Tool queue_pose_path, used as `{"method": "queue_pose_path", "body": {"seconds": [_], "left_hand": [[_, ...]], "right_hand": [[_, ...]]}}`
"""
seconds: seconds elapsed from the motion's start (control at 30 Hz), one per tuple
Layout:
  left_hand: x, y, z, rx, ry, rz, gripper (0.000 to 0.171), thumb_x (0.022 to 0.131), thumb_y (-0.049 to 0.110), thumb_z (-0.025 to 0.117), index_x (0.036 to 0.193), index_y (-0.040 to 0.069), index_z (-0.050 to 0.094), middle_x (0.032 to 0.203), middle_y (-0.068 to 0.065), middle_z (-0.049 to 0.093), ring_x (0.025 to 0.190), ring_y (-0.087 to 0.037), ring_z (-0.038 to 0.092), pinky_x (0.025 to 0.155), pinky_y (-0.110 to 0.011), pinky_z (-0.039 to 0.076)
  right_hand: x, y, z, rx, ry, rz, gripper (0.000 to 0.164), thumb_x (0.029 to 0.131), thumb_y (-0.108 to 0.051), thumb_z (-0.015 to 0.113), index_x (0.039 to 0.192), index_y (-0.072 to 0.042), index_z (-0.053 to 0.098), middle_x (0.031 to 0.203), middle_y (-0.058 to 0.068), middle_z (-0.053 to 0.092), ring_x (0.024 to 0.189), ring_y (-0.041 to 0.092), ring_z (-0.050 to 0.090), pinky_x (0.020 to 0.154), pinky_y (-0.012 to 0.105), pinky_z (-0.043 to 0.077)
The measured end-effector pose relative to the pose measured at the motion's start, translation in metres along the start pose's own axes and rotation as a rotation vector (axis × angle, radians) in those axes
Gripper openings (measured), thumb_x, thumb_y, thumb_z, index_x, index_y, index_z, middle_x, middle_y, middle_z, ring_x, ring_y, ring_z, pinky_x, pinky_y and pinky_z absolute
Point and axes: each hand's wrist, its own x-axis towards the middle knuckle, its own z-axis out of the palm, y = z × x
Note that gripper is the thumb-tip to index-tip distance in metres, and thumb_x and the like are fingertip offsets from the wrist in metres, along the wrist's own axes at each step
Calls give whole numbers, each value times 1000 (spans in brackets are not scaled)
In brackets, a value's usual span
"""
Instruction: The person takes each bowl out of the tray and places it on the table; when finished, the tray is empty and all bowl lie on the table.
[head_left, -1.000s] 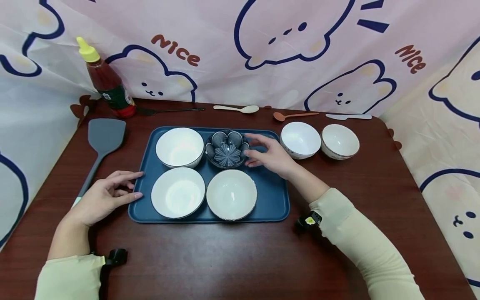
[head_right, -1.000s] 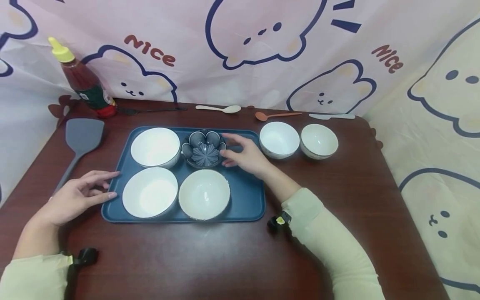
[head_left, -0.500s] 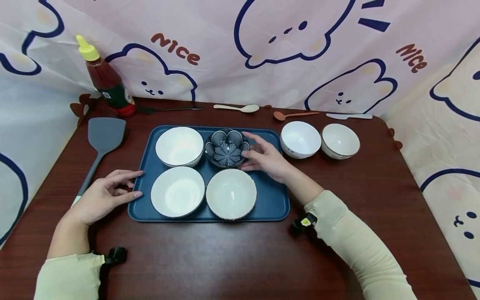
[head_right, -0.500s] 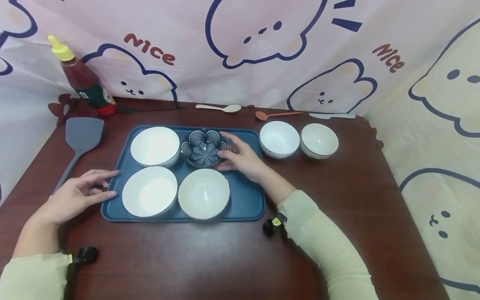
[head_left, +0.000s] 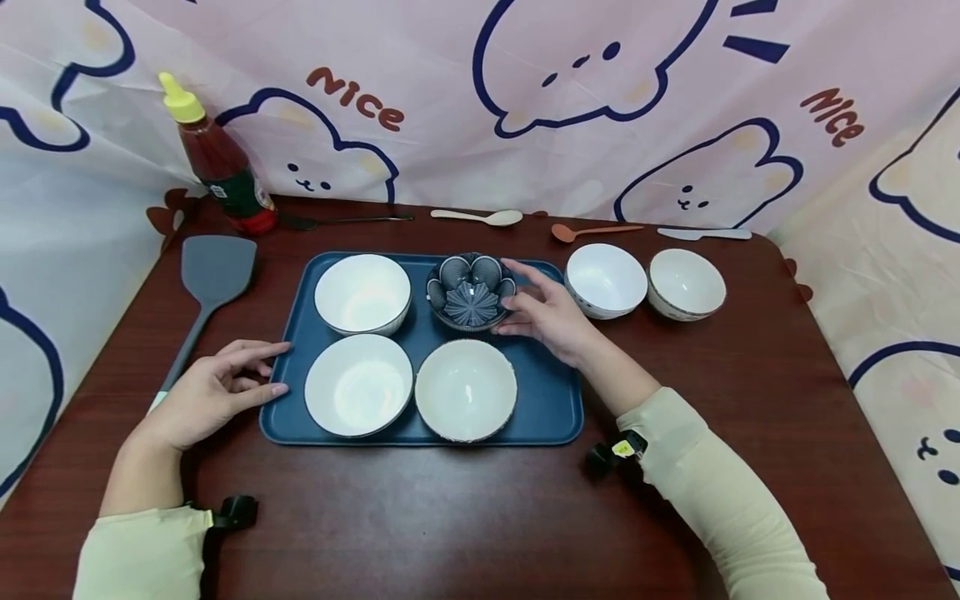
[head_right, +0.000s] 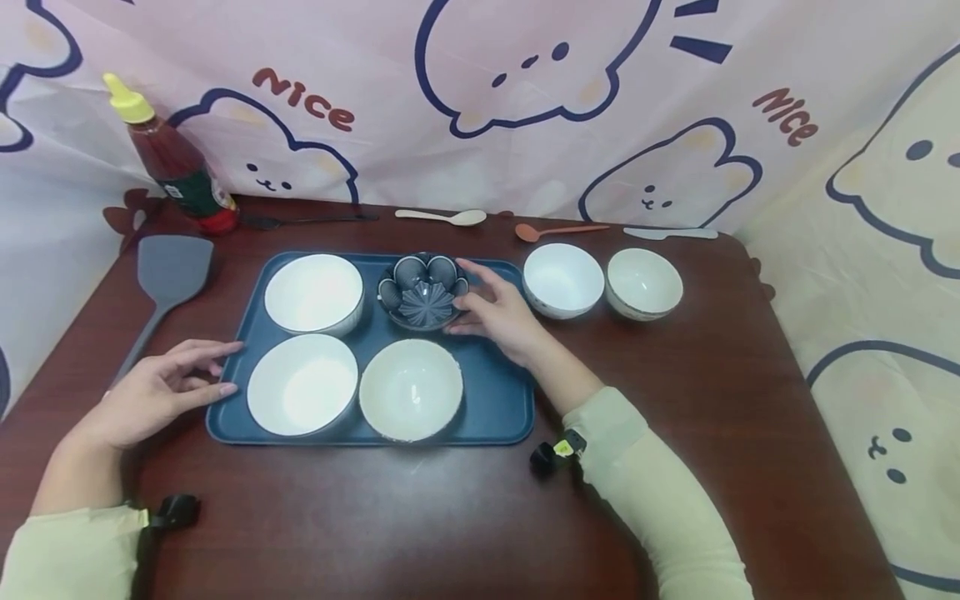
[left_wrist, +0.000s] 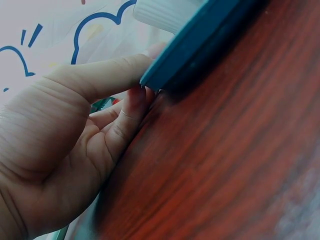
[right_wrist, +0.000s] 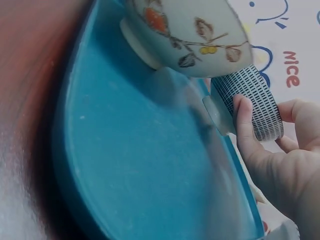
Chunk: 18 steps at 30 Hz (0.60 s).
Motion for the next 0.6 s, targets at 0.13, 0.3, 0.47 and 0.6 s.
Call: {"method": "queue_pose_path", "body": {"seconds": [0.13,0.3,0.47,0.6], "left_hand": [[0,-1,0,1,-2,5,51,91,20,75,139,11,59,117,0,53,90,-1,54,73,-7,50],[0,-4,-1,5,0,-8,53,90,17,75,139,10,58,118,-3,54,90,-1,54,72,-7,49],[-1,-3,-1,2,0,-3,51,91,20,75,139,11,59,116,1,53,90,-1,54,73,-8,50],[-1,0,-1,-1,-5,2,51,92,22,74,139,11,59,116,1,53,89,-2,55,73,-9,50]], "right_hand": [[-8,-6,-4,13,15,-17,61,101,-6,51,156,-26,34,107,16,55,84,21,74,83,36,60],[-20,-12,-8,13,31,-28,61,101,-7,52,156,-26,34,113,16,54,86,21,74,83,35,60],[-33,-16,-15,13,49,-44,61,101,-7,52,155,-27,34,117,16,52,88,21,74,84,35,60],[-47,-20,-23,5,68,-52,60,101,-7,51,155,-28,35,116,15,52,87,20,74,84,35,60]]}}
